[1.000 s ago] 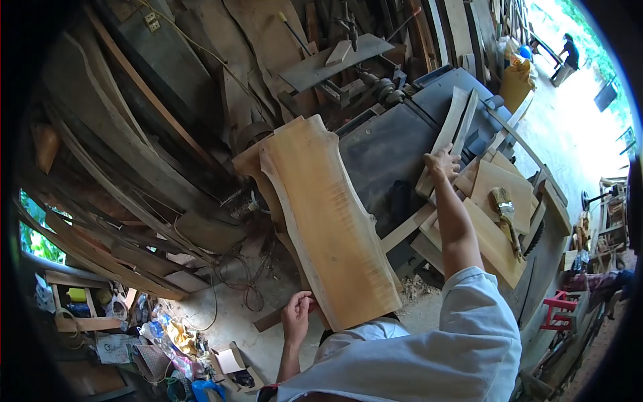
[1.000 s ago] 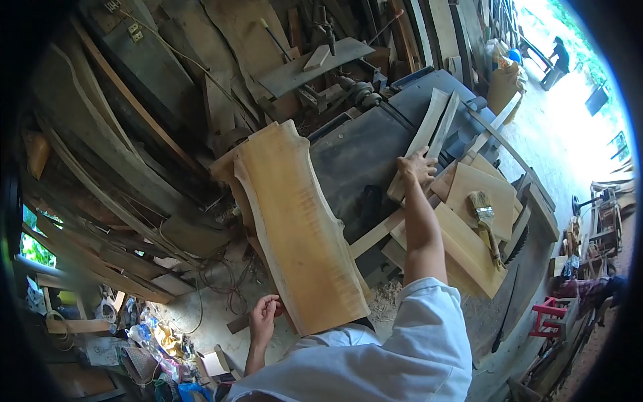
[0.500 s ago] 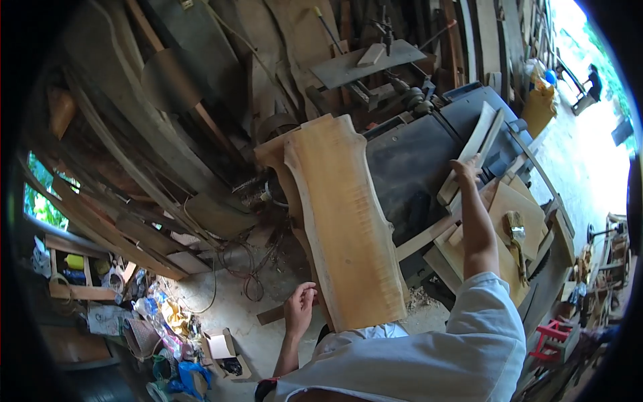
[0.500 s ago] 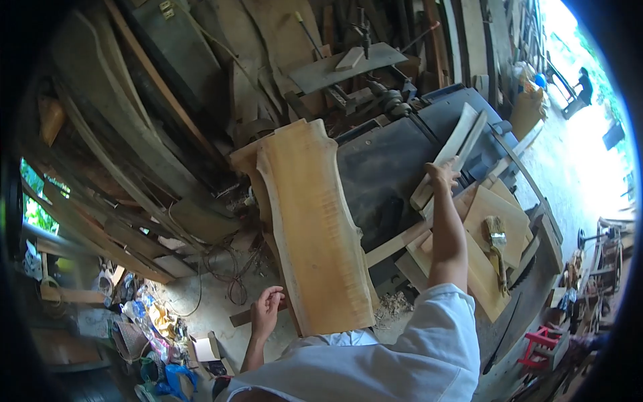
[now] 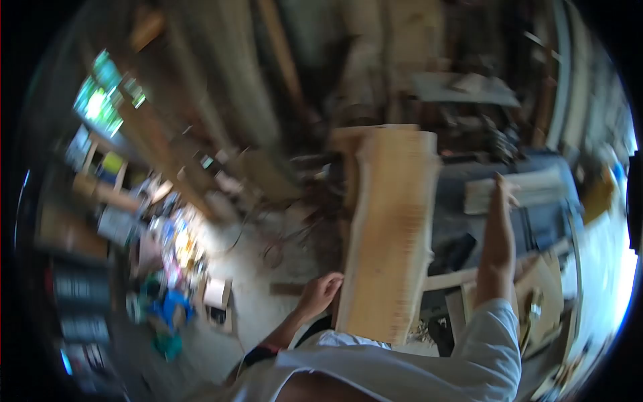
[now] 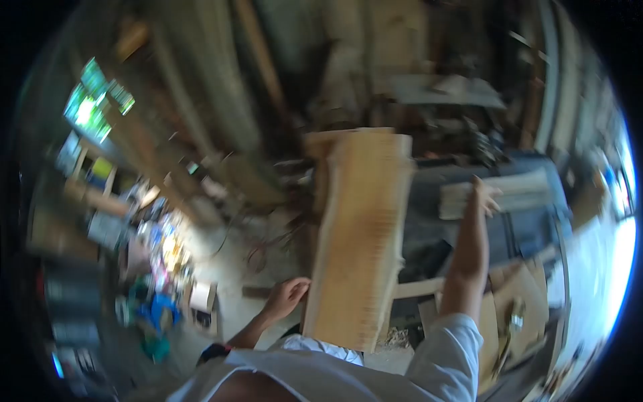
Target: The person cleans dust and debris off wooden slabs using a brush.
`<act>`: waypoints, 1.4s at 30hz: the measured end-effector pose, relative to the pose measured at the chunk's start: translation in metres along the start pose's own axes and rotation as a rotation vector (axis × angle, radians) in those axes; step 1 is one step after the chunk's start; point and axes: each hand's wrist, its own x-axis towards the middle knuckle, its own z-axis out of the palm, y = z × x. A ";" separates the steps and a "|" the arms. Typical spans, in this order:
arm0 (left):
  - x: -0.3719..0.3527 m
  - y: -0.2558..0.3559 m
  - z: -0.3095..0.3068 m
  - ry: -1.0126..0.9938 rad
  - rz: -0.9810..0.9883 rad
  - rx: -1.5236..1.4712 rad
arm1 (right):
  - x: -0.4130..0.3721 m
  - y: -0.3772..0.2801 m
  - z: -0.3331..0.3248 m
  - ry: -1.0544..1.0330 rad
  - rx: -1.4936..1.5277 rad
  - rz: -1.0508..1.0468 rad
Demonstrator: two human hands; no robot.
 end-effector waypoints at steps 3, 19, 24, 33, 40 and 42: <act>-0.006 0.001 0.004 0.018 -0.042 0.027 | 0.007 0.010 0.029 0.122 -0.283 -0.242; -0.034 -0.023 -0.031 0.024 0.071 -0.116 | -0.075 0.045 0.049 -0.170 0.051 -1.536; -0.060 -0.064 -0.075 -0.004 0.193 -0.091 | -0.313 0.115 -0.026 -0.228 -0.408 -1.450; -0.165 -0.205 -0.202 0.165 0.054 -0.111 | -0.329 0.196 0.021 -0.156 -0.836 -1.168; -0.227 -0.278 -0.256 0.245 -0.217 -0.292 | -0.322 0.206 0.037 -0.089 -0.819 -1.095; -0.230 -0.287 -0.261 0.273 -0.245 -0.298 | -0.326 0.211 0.041 -0.050 -0.799 -1.076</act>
